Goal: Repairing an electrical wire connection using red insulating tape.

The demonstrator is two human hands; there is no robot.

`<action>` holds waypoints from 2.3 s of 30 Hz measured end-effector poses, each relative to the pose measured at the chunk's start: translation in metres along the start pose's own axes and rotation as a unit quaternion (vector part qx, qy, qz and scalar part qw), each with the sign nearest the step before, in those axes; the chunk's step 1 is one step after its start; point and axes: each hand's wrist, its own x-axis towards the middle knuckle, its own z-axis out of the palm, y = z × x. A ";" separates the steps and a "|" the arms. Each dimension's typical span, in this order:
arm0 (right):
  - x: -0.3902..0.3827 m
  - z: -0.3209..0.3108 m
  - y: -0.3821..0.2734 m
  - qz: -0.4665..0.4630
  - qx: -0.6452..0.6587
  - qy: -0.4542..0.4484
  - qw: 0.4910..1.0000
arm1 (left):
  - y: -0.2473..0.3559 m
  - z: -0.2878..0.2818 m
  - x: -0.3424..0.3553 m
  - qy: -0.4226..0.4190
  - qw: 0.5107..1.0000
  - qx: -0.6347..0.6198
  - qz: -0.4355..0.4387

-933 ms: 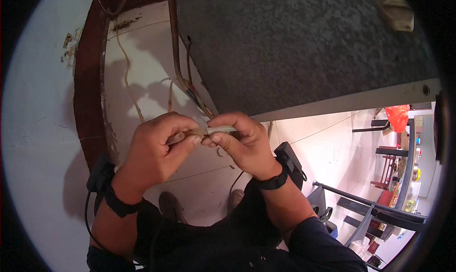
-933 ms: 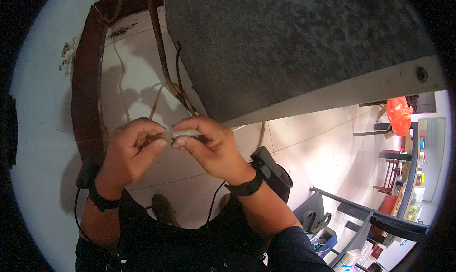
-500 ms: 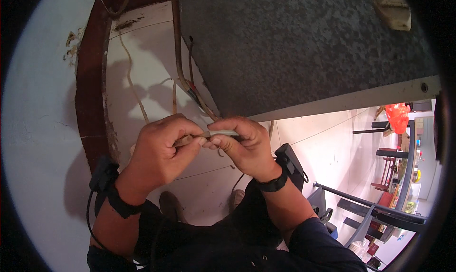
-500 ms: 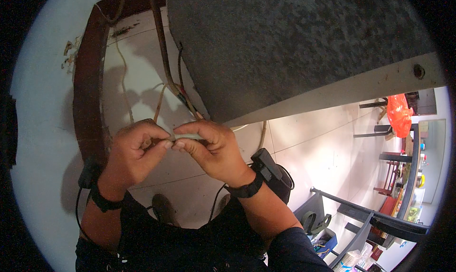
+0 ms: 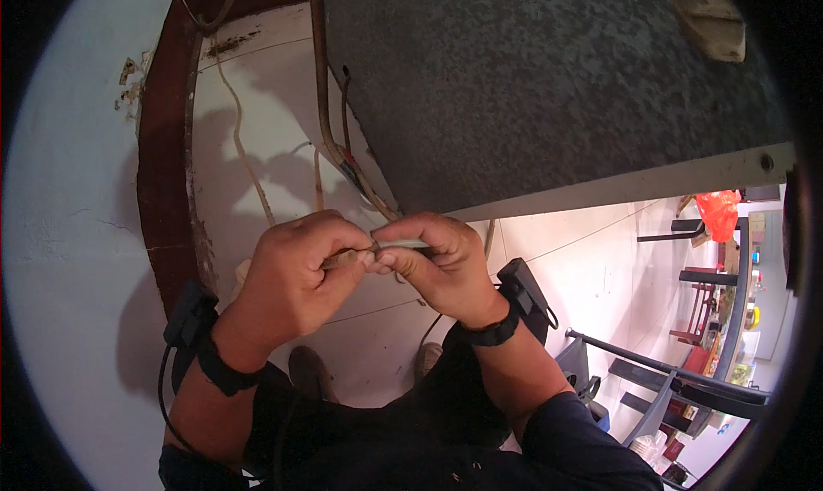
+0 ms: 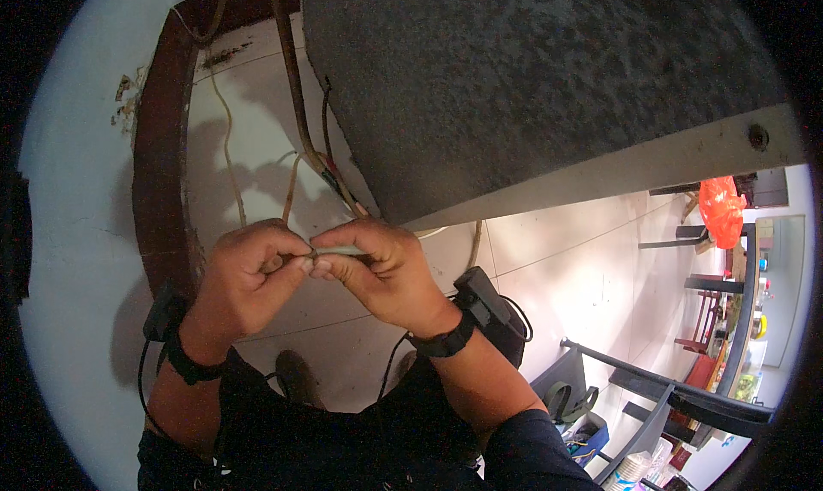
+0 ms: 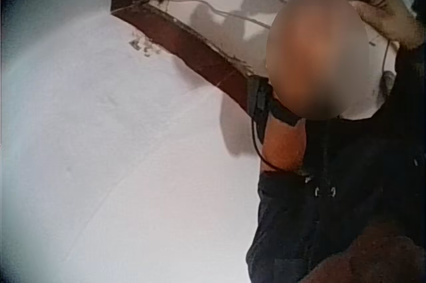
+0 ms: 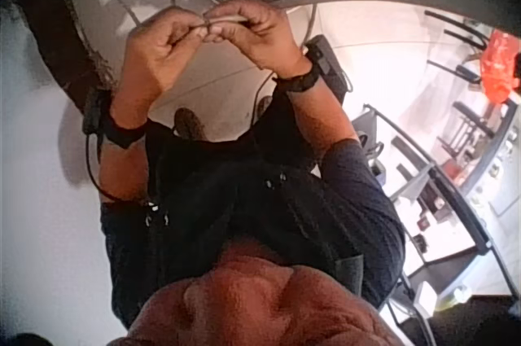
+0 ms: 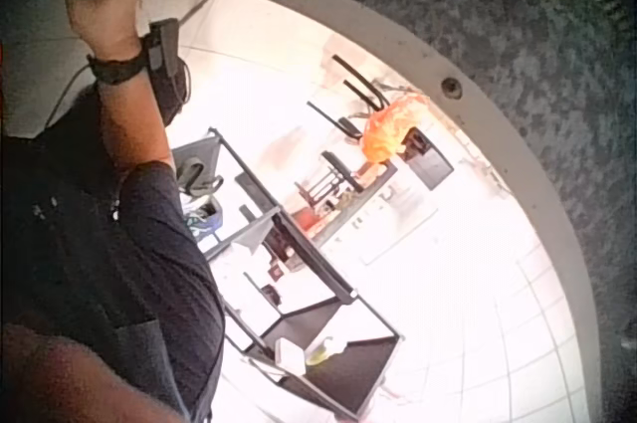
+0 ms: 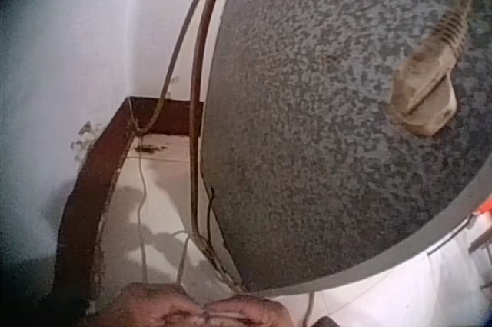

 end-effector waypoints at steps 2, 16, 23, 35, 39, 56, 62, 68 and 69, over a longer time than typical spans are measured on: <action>0.000 -0.002 0.000 -0.002 -0.001 -0.008 1.000 | -0.001 0.000 0.002 -0.006 1.000 0.012 0.007; 0.002 -0.009 0.003 0.097 0.134 -0.021 0.986 | -0.007 -0.002 0.003 0.020 0.998 0.019 -0.052; 0.001 -0.005 0.006 0.084 0.115 -0.017 0.990 | -0.011 0.001 0.001 0.015 1.000 0.006 -0.014; 0.003 0.000 0.004 0.049 0.076 -0.004 0.996 | -0.007 0.000 0.002 0.009 1.000 0.021 -0.018; 0.005 -0.002 0.003 0.050 0.050 -0.014 0.997 | -0.006 -0.003 0.004 -0.007 0.999 0.050 -0.012; 0.004 0.003 0.003 0.015 -0.012 -0.011 1.000 | -0.011 0.002 0.003 0.013 0.999 0.049 0.012; 0.007 0.009 0.012 0.025 0.009 0.021 0.999 | -0.011 0.002 -0.001 0.022 0.996 -0.026 -0.084; 0.004 -0.007 0.008 -0.002 -0.031 -0.009 0.999 | -0.005 -0.009 0.004 -0.008 0.987 -0.074 -0.145; 0.004 -0.007 0.007 0.016 -0.020 -0.008 1.000 | -0.005 -0.010 0.004 -0.006 0.989 -0.080 -0.127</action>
